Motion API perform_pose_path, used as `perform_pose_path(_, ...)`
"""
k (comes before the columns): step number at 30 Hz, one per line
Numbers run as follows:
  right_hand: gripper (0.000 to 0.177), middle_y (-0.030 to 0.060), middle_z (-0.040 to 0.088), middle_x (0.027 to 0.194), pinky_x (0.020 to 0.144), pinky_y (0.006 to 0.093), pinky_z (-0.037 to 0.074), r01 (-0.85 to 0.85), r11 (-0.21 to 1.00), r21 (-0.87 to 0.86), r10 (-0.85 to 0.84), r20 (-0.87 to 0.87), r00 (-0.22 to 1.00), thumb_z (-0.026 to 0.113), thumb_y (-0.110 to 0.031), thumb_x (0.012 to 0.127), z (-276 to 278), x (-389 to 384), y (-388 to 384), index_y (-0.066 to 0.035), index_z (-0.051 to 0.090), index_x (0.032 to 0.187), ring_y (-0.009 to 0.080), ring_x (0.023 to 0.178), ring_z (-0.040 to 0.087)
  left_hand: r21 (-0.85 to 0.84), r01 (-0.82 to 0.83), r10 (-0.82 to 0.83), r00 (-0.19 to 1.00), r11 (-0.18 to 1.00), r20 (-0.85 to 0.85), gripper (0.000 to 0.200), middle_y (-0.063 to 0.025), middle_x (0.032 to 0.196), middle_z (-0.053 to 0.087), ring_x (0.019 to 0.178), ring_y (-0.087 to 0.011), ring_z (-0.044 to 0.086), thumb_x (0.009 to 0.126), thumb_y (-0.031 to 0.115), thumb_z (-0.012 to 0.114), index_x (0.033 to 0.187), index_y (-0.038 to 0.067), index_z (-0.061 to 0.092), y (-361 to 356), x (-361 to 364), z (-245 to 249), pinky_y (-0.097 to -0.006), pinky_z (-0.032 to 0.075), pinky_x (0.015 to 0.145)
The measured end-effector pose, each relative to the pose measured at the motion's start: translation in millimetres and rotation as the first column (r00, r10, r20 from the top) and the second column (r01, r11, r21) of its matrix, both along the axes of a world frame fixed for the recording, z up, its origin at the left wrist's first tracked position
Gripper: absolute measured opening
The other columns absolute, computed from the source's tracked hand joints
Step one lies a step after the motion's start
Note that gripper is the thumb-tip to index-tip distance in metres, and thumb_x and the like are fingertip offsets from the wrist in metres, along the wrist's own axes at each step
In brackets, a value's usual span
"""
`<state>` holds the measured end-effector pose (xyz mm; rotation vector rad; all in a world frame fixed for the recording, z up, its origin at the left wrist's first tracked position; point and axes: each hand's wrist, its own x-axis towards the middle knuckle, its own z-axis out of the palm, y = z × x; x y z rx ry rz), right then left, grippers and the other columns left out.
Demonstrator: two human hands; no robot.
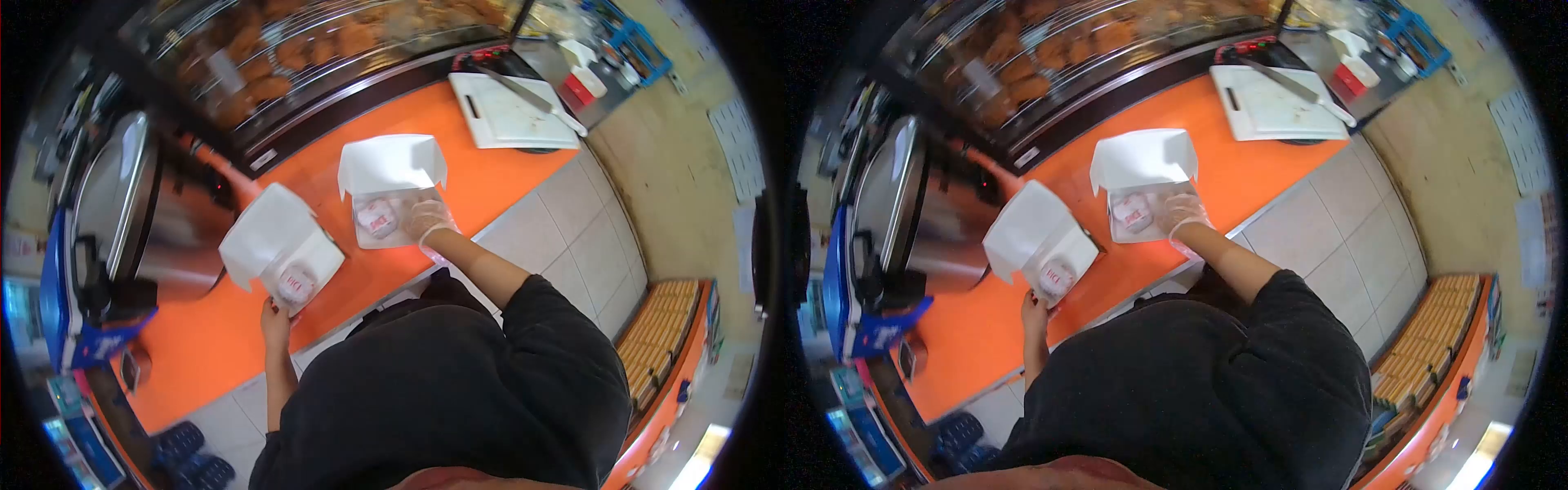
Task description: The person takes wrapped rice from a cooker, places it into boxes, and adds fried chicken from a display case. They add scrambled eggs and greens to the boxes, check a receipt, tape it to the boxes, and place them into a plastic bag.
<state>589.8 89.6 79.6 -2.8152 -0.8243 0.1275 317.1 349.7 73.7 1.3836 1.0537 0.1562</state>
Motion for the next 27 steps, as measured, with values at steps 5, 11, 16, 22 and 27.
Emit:
perform_pose_path(5,0.035,0.0141,0.053,0.117,0.094,0.0396,0.038,-0.108,0.994,-0.023,0.102,-0.184,0.978,0.047,-0.028,0.084,33.5,43.9,-29.8,-0.015,0.055,0.115,0.0331,0.108,0.050,-0.069,0.040,-0.042,0.999,0.997,-0.018,0.052,-0.0133,0.100,0.051,0.073,-0.0178,0.057,0.078,0.005,0.047,0.128,-0.001,0.033,-32.2,49.8,15.6,-0.0286,0.053,0.058)
perform_pose_path(11,0.038,0.0137,0.052,0.118,0.096,0.0394,0.036,-0.199,0.950,0.240,0.220,-0.064,0.973,0.055,-0.028,0.079,130.6,148.2,-137.8,-0.015,0.054,0.115,0.0306,0.113,0.046,0.815,-0.115,-0.018,0.988,0.568,0.153,0.044,-0.0084,0.093,0.051,0.076,-0.0147,0.051,0.083,0.010,0.052,0.125,0.004,0.039,-95.2,115.4,45.3,-0.0254,0.044,0.066)
perform_pose_path(16,0.043,0.0115,0.060,0.105,0.085,0.0353,0.044,0.242,0.970,-0.023,-0.224,0.297,0.928,0.055,-0.033,0.078,97.5,296.0,-294.0,-0.010,0.053,0.115,0.0269,0.102,0.055,0.040,0.457,-0.456,0.871,0.889,0.184,0.029,-0.0057,0.093,0.051,0.086,-0.0146,0.050,0.087,0.012,0.047,0.115,0.005,0.046,-247.6,247.2,91.4,-0.0283,0.042,0.074)
perform_pose_path(22,0.039,0.0162,0.061,0.100,0.079,0.0354,0.047,0.241,0.942,-0.232,-0.263,-0.067,0.963,0.054,-0.032,0.078,108.9,329.5,-350.4,-0.006,0.057,0.107,0.0275,0.093,0.060,-0.413,0.172,-0.118,0.981,0.894,0.152,0.042,-0.0103,0.110,0.054,0.094,-0.0207,0.055,0.086,0.023,0.054,0.121,0.003,0.041,-315.0,411.4,-6.3,-0.0330,0.045,0.078)
perform_pose_path(27,0.038,0.0176,0.061,0.096,0.078,0.0387,0.047,0.429,0.903,-0.001,-0.421,-0.196,0.885,0.058,-0.033,0.071,95.9,316.2,-375.6,-0.006,0.061,0.098,0.0310,0.092,0.059,-0.380,0.185,-0.041,0.933,0.906,0.357,0.036,-0.0110,0.114,0.052,0.100,-0.0232,0.056,0.089,0.016,0.049,0.121,0.002,0.039,-327.5,412.0,28.8,-0.0369,0.048,0.082)
